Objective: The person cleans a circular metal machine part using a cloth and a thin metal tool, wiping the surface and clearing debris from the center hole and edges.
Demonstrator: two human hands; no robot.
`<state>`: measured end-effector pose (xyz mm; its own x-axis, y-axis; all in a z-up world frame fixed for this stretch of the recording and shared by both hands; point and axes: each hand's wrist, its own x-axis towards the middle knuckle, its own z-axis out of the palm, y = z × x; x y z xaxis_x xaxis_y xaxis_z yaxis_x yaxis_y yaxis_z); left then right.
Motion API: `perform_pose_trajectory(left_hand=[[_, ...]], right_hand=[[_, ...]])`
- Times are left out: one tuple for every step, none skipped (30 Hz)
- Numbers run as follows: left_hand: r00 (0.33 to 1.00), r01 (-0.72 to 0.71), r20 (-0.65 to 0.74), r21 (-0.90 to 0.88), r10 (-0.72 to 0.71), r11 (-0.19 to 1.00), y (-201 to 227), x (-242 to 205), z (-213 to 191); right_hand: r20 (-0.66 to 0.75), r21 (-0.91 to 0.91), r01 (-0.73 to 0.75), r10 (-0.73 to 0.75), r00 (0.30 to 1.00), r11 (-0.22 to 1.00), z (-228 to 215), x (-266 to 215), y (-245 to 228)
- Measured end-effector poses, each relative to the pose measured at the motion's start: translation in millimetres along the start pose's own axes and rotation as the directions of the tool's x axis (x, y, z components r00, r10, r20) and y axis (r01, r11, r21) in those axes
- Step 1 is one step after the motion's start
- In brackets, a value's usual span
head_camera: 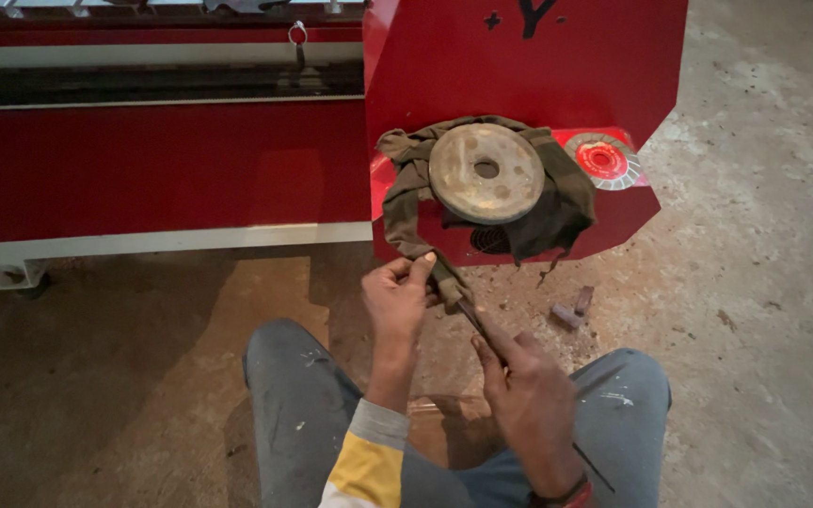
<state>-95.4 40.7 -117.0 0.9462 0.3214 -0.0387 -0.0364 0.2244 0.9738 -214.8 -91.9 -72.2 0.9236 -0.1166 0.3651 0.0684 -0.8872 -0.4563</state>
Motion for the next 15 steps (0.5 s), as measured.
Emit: perform_pose_trajectory(left_hand=[[1.000, -0.001, -0.002, 0.000, 0.001, 1.000, -1.6, 1.0, -2.2], [0.991, 0.107, 0.095, -0.162, -0.092, 0.981, -1.9, 1.8, -5.3], [0.965, 0.225, 0.204, -0.307, -0.167, 0.925, -1.3, 2.4, -7.7], [0.964, 0.226, 0.205, -0.307, -0.167, 0.925, 0.1, 2.1, -9.3], [0.944, 0.294, 0.256, -0.355, -0.210, 0.887, 2.0, 1.6, -10.9], [0.918, 0.362, 0.308, -0.399, -0.249, 0.843, 3.8, 0.9, -11.3], [0.918, 0.363, 0.307, -0.399, -0.250, 0.842, 5.0, 0.4, -10.2], [0.910, 0.383, 0.328, -0.437, -0.252, 0.814, 5.7, -0.4, -8.9], [0.902, 0.402, 0.349, -0.474, -0.252, 0.783, 5.7, -1.3, -8.0], [0.903, 0.402, 0.349, -0.474, -0.252, 0.783, 5.2, -2.1, -7.4], [0.911, 0.374, 0.353, -0.491, -0.212, 0.787, 3.9, -3.3, -7.1], [0.919, 0.346, 0.355, -0.508, -0.174, 0.789, 1.9, -4.6, -7.7], [0.919, 0.346, 0.354, -0.509, -0.175, 0.789, -0.1, -4.3, -7.6], [0.936, 0.291, 0.333, -0.541, -0.116, 0.789, -1.7, -2.9, -7.4], [0.949, 0.235, 0.310, -0.572, -0.058, 0.786, -3.1, -2.1, -7.6]], right_hand=[[-0.006, -0.014, -0.012, 0.012, 1.000, 1.000, -2.0, 1.4, 0.8], [-0.013, -0.030, -0.027, 0.027, 1.000, 0.999, -3.3, 1.9, 1.1], [-0.013, -0.030, -0.027, 0.026, 1.000, 0.999, -4.1, 3.0, 1.9], [0.020, 0.052, -0.089, 0.088, 0.996, 0.995, -5.3, 4.4, 4.2], [0.057, 0.130, -0.153, 0.147, 0.987, 0.980, -5.2, 4.6, 6.7], [0.059, 0.130, -0.154, 0.147, 0.987, 0.980, -4.1, 4.8, 10.4], [0.154, 0.264, -0.225, 0.189, 0.970, 0.938, -2.7, 6.4, 15.8], [0.255, 0.385, -0.301, 0.213, 0.943, 0.872, 0.2, 7.6, 20.7], [0.256, 0.385, -0.302, 0.213, 0.943, 0.872, 4.6, 7.1, 23.5], [0.304, 0.511, -0.328, 0.190, 0.934, 0.794, 9.0, 6.3, 24.9], [0.347, 0.623, -0.354, 0.160, 0.924, 0.697, 11.4, 5.7, 26.0], [0.348, 0.623, -0.355, 0.159, 0.924, 0.697, 10.7, 5.2, 27.8], [0.480, 0.642, -0.512, 0.222, 0.849, 0.571, 7.6, 5.1, 29.6], [0.607, 0.627, -0.654, 0.260, 0.751, 0.424, 4.8, 4.3, 29.7], [0.609, 0.626, -0.656, 0.260, 0.749, 0.422, 2.4, 3.6, 28.9]])
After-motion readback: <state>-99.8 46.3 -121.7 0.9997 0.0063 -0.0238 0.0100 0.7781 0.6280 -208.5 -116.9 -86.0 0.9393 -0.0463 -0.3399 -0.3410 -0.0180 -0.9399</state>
